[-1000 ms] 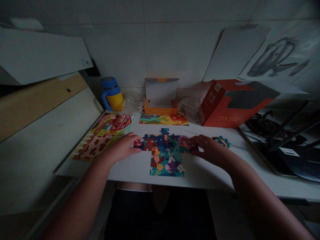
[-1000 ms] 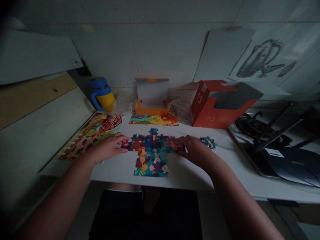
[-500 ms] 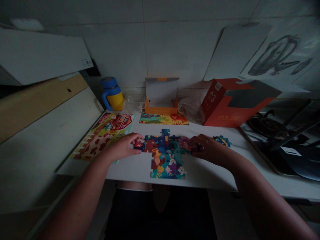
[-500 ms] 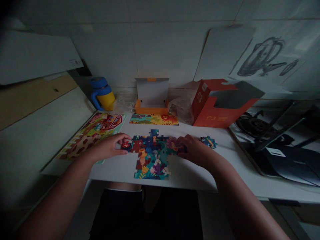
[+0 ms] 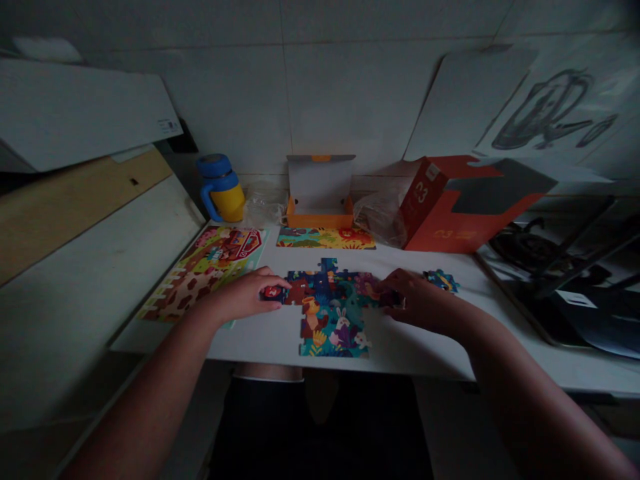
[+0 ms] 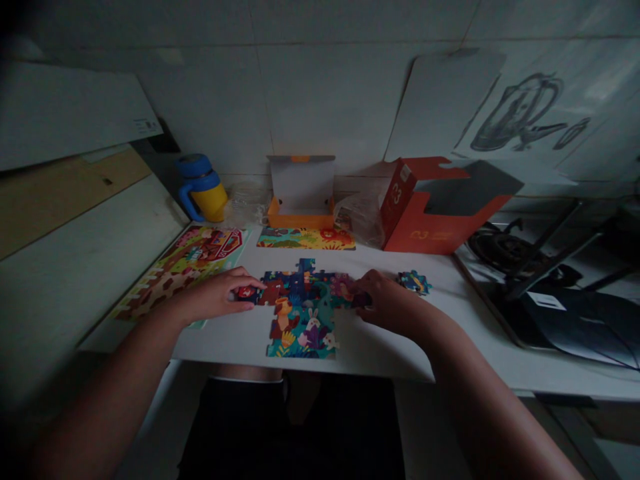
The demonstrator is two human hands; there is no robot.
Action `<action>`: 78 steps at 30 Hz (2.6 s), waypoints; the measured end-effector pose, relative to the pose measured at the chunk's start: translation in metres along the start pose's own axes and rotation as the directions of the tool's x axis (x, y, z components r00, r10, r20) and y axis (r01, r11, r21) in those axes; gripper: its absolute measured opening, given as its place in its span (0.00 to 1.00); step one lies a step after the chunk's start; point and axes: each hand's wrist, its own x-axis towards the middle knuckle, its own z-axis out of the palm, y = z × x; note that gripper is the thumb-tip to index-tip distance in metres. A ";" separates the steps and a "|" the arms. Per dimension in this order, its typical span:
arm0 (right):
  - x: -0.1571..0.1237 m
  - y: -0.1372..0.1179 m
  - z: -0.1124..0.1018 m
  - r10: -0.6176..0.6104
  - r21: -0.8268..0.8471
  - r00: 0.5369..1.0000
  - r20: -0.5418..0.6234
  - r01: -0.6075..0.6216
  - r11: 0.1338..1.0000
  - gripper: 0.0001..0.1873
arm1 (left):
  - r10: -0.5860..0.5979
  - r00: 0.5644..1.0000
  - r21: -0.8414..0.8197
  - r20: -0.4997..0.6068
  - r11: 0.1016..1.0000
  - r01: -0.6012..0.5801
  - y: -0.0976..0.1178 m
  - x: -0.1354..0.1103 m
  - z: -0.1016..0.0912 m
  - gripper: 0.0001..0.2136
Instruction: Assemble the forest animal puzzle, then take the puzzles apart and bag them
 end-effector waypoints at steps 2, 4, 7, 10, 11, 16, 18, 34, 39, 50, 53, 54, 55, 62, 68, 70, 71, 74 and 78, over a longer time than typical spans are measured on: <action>0.000 -0.001 -0.001 -0.017 -0.017 1.000 0.002 0.017 1.000 0.22 | -0.012 1.000 0.004 -0.002 1.000 0.012 0.001 0.000 0.000 0.18; 0.001 -0.003 -0.001 -0.028 -0.051 1.000 -0.004 0.028 0.998 0.20 | -0.025 1.000 0.003 -0.004 1.000 0.025 0.002 0.000 0.000 0.17; 0.002 -0.007 -0.004 -0.028 -0.097 0.999 -0.017 0.027 0.995 0.16 | -0.033 0.999 -0.003 0.000 0.999 0.033 0.003 0.000 0.000 0.18; 0.002 -0.011 -0.006 -0.015 -0.106 1.000 -0.004 0.015 0.994 0.13 | -0.041 0.999 -0.010 0.014 0.999 0.041 0.001 0.000 0.001 0.18; 0.001 -0.012 -0.005 -0.009 -0.110 1.000 -0.001 0.009 0.994 0.13 | -0.043 0.999 -0.016 0.017 0.999 0.044 -0.001 0.001 0.002 0.18; -0.007 -0.003 0.006 0.003 -0.156 0.998 -0.058 -0.012 0.988 0.22 | -0.142 0.990 -0.131 -0.026 0.982 0.137 -0.009 0.002 0.010 0.25; -0.011 0.002 0.009 0.011 -0.122 0.994 -0.106 -0.024 0.992 0.24 | -0.200 0.979 -0.236 -0.046 0.954 0.184 -0.012 0.001 0.013 0.28; -0.015 -0.064 0.020 0.232 0.800 0.963 -0.139 -0.028 0.599 0.17 | -0.334 0.937 -0.897 -0.099 0.438 0.062 0.047 0.011 0.054 0.18; 0.003 -0.101 0.051 0.309 0.869 0.942 -0.133 -0.039 0.493 0.18 | -0.275 0.961 -0.942 -0.032 0.330 0.063 0.080 0.018 0.080 0.20; 0.007 -0.102 0.056 0.362 0.641 0.887 -0.287 -0.103 0.761 0.11 | -0.190 0.975 -0.825 -0.112 0.565 0.016 0.084 0.017 0.099 0.12; 0.006 -0.101 0.052 0.230 0.506 0.895 -0.383 -0.006 0.863 0.09 | -0.129 0.977 -0.675 -0.167 0.737 -0.018 0.093 0.014 0.090 0.12; 0.005 -0.101 0.052 0.164 0.455 0.903 -0.398 0.039 0.889 0.09 | -0.117 0.976 -0.599 -0.186 0.801 -0.018 0.096 0.012 0.088 0.13; 0.003 -0.101 0.051 0.104 0.414 0.909 -0.403 0.080 0.907 0.08 | -0.107 0.972 -0.517 -0.211 0.856 -0.018 0.100 0.011 0.086 0.13; -0.004 -0.100 0.056 0.001 0.289 0.942 -0.335 0.101 0.952 0.11 | -0.115 0.933 -0.383 -0.340 0.924 -0.025 0.102 0.003 0.091 0.18; -0.003 -0.099 0.055 0.014 0.274 0.943 -0.333 0.083 0.958 0.12 | -0.157 0.921 -0.425 -0.355 0.905 -0.009 0.103 0.007 0.092 0.14; -0.002 -0.100 0.053 0.017 0.264 0.940 -0.342 0.079 0.961 0.11 | -0.143 0.925 -0.412 -0.352 0.911 -0.016 0.104 0.008 0.091 0.13; -0.002 -0.100 0.052 0.017 0.262 0.938 -0.346 0.079 0.962 0.11 | -0.133 0.926 -0.405 -0.354 0.914 -0.024 0.105 0.009 0.091 0.13; -0.002 -0.101 0.049 0.014 0.262 0.935 -0.353 0.085 0.961 0.09 | -0.113 0.927 -0.380 -0.357 0.924 -0.034 0.107 0.010 0.090 0.12; 0.001 -0.102 0.049 -0.017 0.229 0.945 -0.326 0.097 0.969 0.10 | -0.093 0.934 -0.324 -0.344 0.946 -0.026 0.106 0.011 0.091 0.13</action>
